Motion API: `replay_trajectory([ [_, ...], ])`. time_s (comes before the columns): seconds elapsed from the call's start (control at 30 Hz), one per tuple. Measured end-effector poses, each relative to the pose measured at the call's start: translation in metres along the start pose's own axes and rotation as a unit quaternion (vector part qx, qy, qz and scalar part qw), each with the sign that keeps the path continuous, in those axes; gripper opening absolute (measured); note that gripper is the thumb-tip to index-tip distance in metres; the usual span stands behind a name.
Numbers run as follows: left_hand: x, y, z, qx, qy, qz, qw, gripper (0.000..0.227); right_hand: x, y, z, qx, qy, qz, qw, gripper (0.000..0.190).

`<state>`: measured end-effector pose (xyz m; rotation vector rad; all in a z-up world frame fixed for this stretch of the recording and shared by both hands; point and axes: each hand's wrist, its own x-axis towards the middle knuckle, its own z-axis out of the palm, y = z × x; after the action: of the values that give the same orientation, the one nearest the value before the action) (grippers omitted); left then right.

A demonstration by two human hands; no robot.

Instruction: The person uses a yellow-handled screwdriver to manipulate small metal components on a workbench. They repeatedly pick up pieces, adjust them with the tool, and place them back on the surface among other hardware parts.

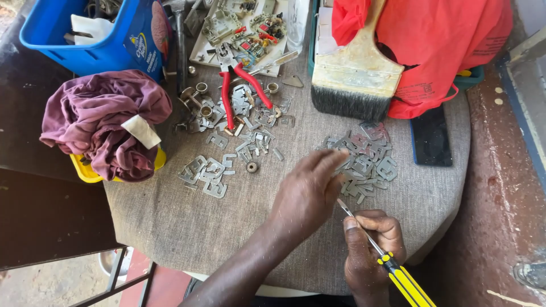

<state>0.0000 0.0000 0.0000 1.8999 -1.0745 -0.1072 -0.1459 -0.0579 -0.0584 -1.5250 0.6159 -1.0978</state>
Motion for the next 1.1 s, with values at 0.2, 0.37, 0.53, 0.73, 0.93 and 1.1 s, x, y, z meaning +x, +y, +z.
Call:
replay_trajectory([
  [0.2,0.016,-0.037,-0.028,0.095,0.017,-0.136,0.986,0.029,0.0,-0.002,-0.003,0.015,-0.017,0.023,0.999,0.016],
  [0.37,0.019,-0.035,0.001,0.139,-0.063,-0.148,0.977,0.017,0.003,-0.001,0.001,-0.002,-0.018,0.016,1.0,0.015],
  [0.53,0.028,-0.027,-0.003,0.13,-0.085,-0.213,0.965,0.013,0.001,-0.001,-0.005,-0.017,-0.025,0.012,0.999,0.014],
  [0.73,0.037,-0.03,-0.001,0.101,-0.084,-0.243,0.961,0.017,0.002,0.005,-0.001,0.022,-0.046,0.039,0.998,0.014],
  [0.93,0.04,-0.03,0.006,0.144,-0.093,-0.198,0.965,0.015,0.002,0.005,-0.004,0.015,-0.057,0.028,0.998,0.014],
  [1.1,0.047,-0.021,-0.003,0.092,-0.119,-0.231,0.961,0.017,0.004,0.003,-0.003,-0.003,-0.046,0.021,0.999,0.013],
])
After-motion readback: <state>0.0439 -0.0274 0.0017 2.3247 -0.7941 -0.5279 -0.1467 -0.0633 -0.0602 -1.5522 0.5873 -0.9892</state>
